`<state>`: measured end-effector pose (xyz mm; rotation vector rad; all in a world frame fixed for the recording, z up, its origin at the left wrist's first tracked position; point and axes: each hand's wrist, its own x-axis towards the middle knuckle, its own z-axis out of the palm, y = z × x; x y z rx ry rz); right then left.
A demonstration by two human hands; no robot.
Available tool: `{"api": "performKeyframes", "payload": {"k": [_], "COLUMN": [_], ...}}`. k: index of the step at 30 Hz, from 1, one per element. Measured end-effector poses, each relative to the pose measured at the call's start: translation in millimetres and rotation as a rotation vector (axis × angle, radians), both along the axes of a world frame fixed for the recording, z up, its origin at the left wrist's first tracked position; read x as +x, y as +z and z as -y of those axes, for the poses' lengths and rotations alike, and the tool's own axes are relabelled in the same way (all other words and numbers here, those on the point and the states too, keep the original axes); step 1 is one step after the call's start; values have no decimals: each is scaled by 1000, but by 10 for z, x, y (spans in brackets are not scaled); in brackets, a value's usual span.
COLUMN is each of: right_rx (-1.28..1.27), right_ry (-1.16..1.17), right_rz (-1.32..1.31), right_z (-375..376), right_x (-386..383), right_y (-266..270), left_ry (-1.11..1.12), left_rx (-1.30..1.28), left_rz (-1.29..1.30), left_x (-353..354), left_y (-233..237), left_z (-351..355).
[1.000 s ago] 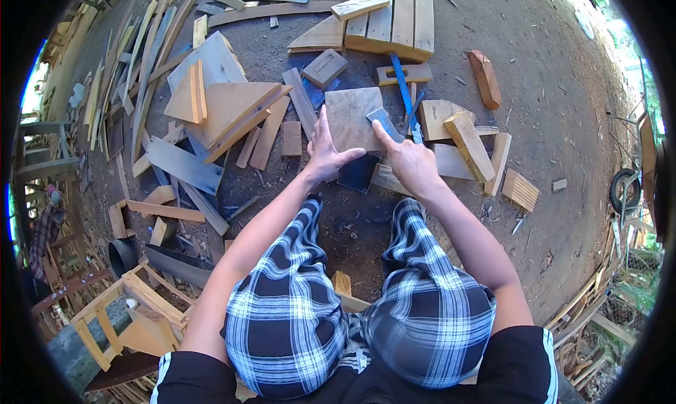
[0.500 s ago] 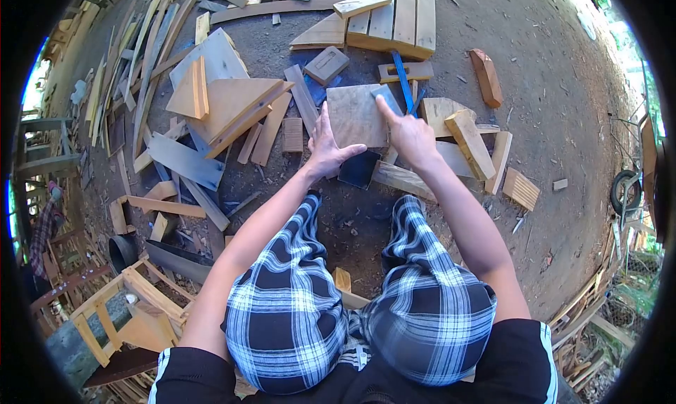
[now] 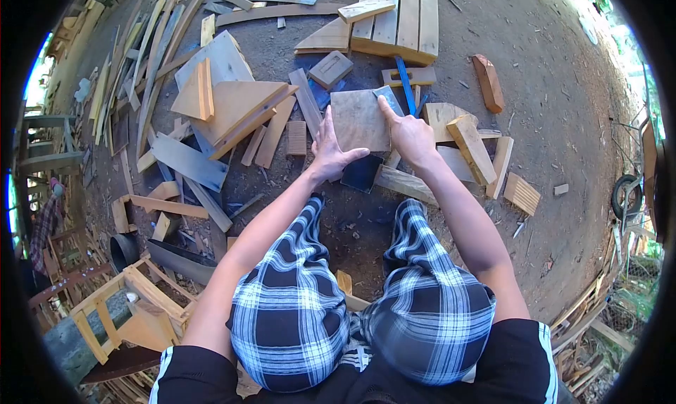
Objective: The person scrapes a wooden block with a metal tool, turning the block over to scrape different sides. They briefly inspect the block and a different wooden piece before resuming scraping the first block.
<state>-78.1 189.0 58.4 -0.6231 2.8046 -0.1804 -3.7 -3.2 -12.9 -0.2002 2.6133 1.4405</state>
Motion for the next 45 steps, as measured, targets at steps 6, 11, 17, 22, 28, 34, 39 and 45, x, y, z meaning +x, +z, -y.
{"api": "performKeyframes", "payload": {"k": [6, 11, 17, 22, 28, 34, 39, 45], "right_rx": [60, -16, 4, 43, -21, 104, 49, 78], "right_ry": [56, 4, 16, 64, 44, 157, 126, 175], "right_rz": [34, -30, -8, 77, -97, 20, -53, 33], "right_z": [-175, -123, -129, -130, 14, 59, 295, 90], "right_x": [549, 194, 365, 384, 81, 380, -18, 352], "right_y": [160, 43, 91, 157, -60, 193, 57, 179], "left_ry": [44, 40, 39, 14, 26, 51, 43, 50], "left_rx": [52, 27, 10, -18, -2, 59, 29, 43], "left_rz": [-20, -27, -57, 32, -10, -37, -10, -27], "left_x": [19, -1, 2, -1, 18, -5, 12, 25], "left_y": [-91, -78, -109, 60, -99, -81, -72, -38], "left_z": [-20, -14, -12, -10, -18, -15, -19, -23]}}
